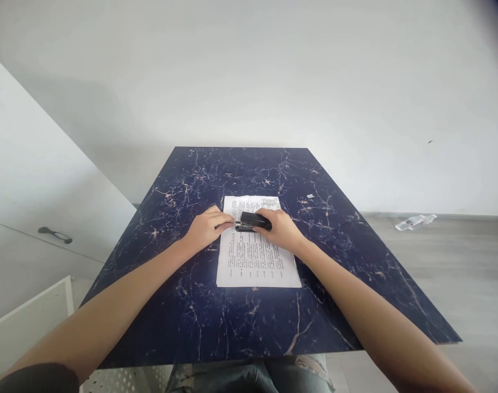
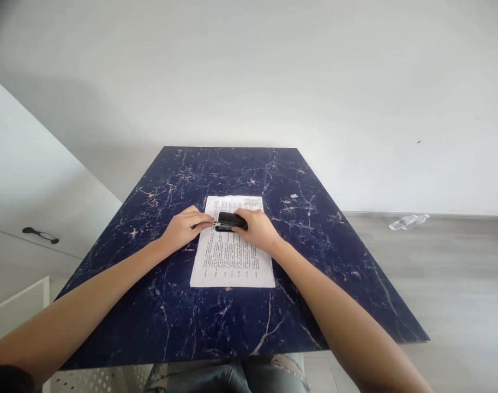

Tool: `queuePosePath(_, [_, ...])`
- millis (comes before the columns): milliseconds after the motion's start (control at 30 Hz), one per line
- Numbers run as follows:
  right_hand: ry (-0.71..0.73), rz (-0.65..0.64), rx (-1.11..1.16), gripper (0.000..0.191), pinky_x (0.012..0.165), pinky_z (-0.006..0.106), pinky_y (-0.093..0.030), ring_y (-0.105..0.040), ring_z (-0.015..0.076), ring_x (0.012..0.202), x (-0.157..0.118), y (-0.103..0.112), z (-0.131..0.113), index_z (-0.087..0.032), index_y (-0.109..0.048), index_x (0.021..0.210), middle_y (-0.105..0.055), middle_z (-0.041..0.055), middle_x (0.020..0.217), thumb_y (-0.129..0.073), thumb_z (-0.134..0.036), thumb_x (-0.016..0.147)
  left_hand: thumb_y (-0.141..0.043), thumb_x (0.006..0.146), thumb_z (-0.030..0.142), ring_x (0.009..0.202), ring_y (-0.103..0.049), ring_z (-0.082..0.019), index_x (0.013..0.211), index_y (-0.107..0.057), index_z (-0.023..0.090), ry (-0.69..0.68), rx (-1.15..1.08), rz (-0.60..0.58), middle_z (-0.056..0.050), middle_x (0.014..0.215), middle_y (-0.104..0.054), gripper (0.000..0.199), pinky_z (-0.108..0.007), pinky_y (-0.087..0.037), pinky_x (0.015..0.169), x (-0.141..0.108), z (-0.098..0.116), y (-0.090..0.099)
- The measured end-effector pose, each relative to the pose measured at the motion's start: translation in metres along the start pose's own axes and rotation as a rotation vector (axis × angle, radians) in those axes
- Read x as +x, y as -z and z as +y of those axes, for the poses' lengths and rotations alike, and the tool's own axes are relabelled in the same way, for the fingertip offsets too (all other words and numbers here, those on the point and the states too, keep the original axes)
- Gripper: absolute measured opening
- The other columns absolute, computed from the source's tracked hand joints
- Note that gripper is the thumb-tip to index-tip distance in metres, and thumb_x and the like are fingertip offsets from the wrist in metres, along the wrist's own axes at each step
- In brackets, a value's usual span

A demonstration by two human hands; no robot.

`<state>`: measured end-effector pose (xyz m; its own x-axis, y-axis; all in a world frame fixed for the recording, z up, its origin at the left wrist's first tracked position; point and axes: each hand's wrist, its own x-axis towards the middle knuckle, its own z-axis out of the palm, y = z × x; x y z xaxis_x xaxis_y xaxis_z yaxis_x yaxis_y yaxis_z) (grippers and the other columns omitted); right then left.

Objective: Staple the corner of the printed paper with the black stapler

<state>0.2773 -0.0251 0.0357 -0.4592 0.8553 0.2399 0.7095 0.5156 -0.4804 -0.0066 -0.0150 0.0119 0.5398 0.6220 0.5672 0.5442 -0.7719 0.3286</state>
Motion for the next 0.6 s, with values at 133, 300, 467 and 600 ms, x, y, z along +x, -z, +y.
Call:
queuePosePath(133, [-0.001, 0.0, 0.001, 0.024, 0.075, 0.035, -0.046, -0.065, 0.0232, 0.085, 0.0003, -0.0004, 0.0005, -0.024, -0.066, 0.113, -0.075, 0.0063, 0.1, -0.07, -0.029, 0.09, -0.063, 0.102, 0.029, 0.088, -0.065, -0.019, 0.106, -0.078, 0.025, 0.018, -0.003, 0.004, -0.001, 0.099, -0.081, 0.016, -0.034, -0.054, 0.08, 0.0005, 0.0013, 0.0012])
queuePosePath(300, [0.003, -0.004, -0.004, 0.024, 0.074, 0.035, -0.045, -0.065, 0.0237, 0.085, 0.0002, -0.0003, 0.0002, -0.022, -0.066, 0.113, -0.075, 0.0065, 0.098, -0.07, -0.029, 0.09, -0.065, 0.101, 0.032, 0.084, -0.065, -0.02, 0.104, -0.079, 0.025, 0.04, -0.042, 0.025, -0.001, 0.098, -0.082, 0.016, -0.035, -0.054, 0.08, 0.002, 0.0026, 0.0035])
queuePosePath(467, [-0.007, 0.007, -0.014, 0.025, 0.076, 0.035, -0.046, -0.065, 0.023, 0.084, 0.0001, -0.0011, 0.0007, -0.023, -0.067, 0.113, -0.075, 0.0065, 0.098, -0.07, -0.03, 0.089, -0.062, 0.102, 0.032, 0.087, -0.066, -0.02, 0.104, -0.079, 0.025, 0.059, -0.042, -0.042, -0.001, 0.099, -0.082, 0.018, -0.036, -0.053, 0.081, 0.0019, 0.0025, 0.0029])
queuePosePath(600, [-0.004, 0.005, -0.01, 0.024, 0.076, 0.035, -0.046, -0.064, 0.023, 0.084, 0.0, -0.0013, 0.0007, -0.023, -0.067, 0.113, -0.075, 0.0062, 0.098, -0.07, -0.03, 0.09, -0.062, 0.102, 0.032, 0.086, -0.065, -0.02, 0.105, -0.079, 0.025, 0.056, -0.03, -0.033, -0.001, 0.098, -0.081, 0.018, -0.036, -0.053, 0.081, 0.0015, 0.0021, 0.0023])
